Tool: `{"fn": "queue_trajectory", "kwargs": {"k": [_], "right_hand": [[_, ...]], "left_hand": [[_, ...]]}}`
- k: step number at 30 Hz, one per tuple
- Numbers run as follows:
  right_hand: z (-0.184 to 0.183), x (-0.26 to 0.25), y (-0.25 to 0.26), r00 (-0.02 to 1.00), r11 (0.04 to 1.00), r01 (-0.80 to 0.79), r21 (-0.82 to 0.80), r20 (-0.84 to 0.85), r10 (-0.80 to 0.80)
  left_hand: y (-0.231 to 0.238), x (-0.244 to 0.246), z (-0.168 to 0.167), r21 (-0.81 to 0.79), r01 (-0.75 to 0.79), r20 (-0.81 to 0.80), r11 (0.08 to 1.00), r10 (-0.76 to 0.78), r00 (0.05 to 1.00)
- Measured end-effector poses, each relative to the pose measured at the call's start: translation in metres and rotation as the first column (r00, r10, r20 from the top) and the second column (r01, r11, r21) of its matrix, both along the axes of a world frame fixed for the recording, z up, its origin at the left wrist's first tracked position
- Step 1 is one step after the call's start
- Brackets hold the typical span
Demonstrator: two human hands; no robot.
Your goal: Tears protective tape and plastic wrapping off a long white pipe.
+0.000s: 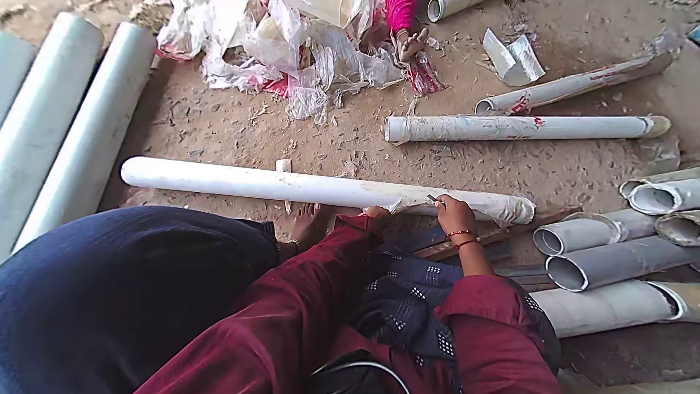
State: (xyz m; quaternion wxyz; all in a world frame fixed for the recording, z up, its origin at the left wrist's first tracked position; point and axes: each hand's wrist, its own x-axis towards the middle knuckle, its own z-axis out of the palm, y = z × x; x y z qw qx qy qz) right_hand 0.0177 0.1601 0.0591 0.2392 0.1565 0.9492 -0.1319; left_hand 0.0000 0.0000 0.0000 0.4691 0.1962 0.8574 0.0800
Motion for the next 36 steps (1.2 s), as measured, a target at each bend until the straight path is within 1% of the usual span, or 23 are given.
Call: {"fn": "queue_trajectory", "kwargs": {"k": [1,2,3,5,7,9,11,13,15,19,21,23,25,27,30,32,33,34,35,36], "right_hand": [[-0.007,-0.002,-0.001,0.999,1.0,-0.021,-0.003,0.032,0.021],[-0.014,-0.004,-0.003,0.998,0.999,-0.044,-0.002,0.052,0.044],[-0.02,-0.007,-0.005,0.995,0.998,-0.067,0.003,0.07,0.067],[-0.031,-0.014,-0.009,0.989,0.993,-0.117,0.032,0.097,0.114],[-0.042,-0.019,-0.013,0.978,0.98,-0.187,0.072,0.104,0.179],[-0.049,-0.024,-0.02,0.961,0.959,-0.266,0.103,0.111,0.254],[-0.058,-0.029,-0.028,0.934,0.927,-0.351,0.131,0.116,0.338],[-0.064,-0.034,-0.035,0.901,0.89,-0.43,0.154,0.133,0.412],[-0.071,-0.04,-0.041,0.867,0.851,-0.496,0.171,0.15,0.475],[-0.074,-0.045,-0.044,0.792,0.768,-0.608,0.202,0.213,0.572],[-0.074,-0.044,-0.04,0.763,0.735,-0.645,0.212,0.233,0.603],[-0.074,-0.043,-0.032,0.755,0.723,-0.654,0.221,0.234,0.612],[-0.073,-0.042,-0.02,0.759,0.722,-0.651,0.234,0.237,0.607],[-0.07,-0.041,-0.006,0.754,0.71,-0.654,0.262,0.296,0.586],[-0.059,-0.036,0.022,0.771,0.71,-0.626,0.323,0.393,0.501],[-0.05,-0.031,0.043,0.829,0.762,-0.538,0.359,0.389,0.402],[-0.047,-0.028,0.053,0.882,0.81,-0.45,0.377,0.329,0.337],[-0.042,-0.024,0.062,0.942,0.864,-0.325,0.385,0.218,0.257],[-0.037,-0.02,0.069,0.986,0.917,-0.166,0.364,0.071,0.15],[-0.032,-0.017,0.074,0.997,0.952,0.0,0.306,-0.076,0.024]], "left_hand": [[-0.009,-0.001,-0.033,0.047,-0.069,-0.065,0.997,0.071,0.995],[-0.014,-0.003,-0.049,0.078,-0.136,-0.089,0.988,0.143,0.986],[-0.017,-0.005,-0.052,0.091,-0.226,-0.083,0.97,0.233,0.969],[-0.015,-0.009,-0.044,0.102,-0.377,-0.078,0.921,0.385,0.92],[-0.009,-0.016,-0.035,0.1,-0.42,-0.107,0.902,0.43,0.897],[-0.006,-0.024,-0.031,0.096,-0.346,-0.131,0.933,0.357,0.925],[-0.003,-0.027,-0.035,0.088,-0.238,-0.102,0.967,0.246,0.964],[-0.003,-0.028,-0.041,0.103,-0.169,-0.087,0.98,0.178,0.98],[-0.004,-0.029,-0.046,0.121,-0.145,-0.066,0.982,0.154,0.986],[-0.005,-0.026,-0.056,0.156,-0.166,-0.055,0.974,0.176,0.983],[-0.003,-0.027,-0.057,0.157,-0.168,-0.052,0.973,0.179,0.983],[-0.001,-0.03,-0.053,0.139,-0.155,-0.035,0.978,0.161,0.986],[0.001,-0.036,-0.053,0.081,-0.112,-0.019,0.99,0.114,0.993],[0.0,-0.036,-0.067,0.115,-0.09,-0.087,0.989,0.1,0.991],[-0.001,-0.036,-0.046,0.114,-0.134,-0.033,0.984,0.139,0.99],[-0.006,-0.036,-0.039,0.112,-0.132,-0.028,0.985,0.136,0.99],[-0.01,-0.037,-0.037,0.112,-0.124,-0.045,0.986,0.13,0.991],[-0.016,-0.038,-0.035,0.11,-0.115,-0.067,0.987,0.123,0.99],[-0.023,-0.04,-0.033,0.1,-0.104,-0.092,0.99,0.113,0.989],[-0.032,-0.042,-0.03,0.086,-0.09,-0.113,0.992,0.099,0.989]]}}
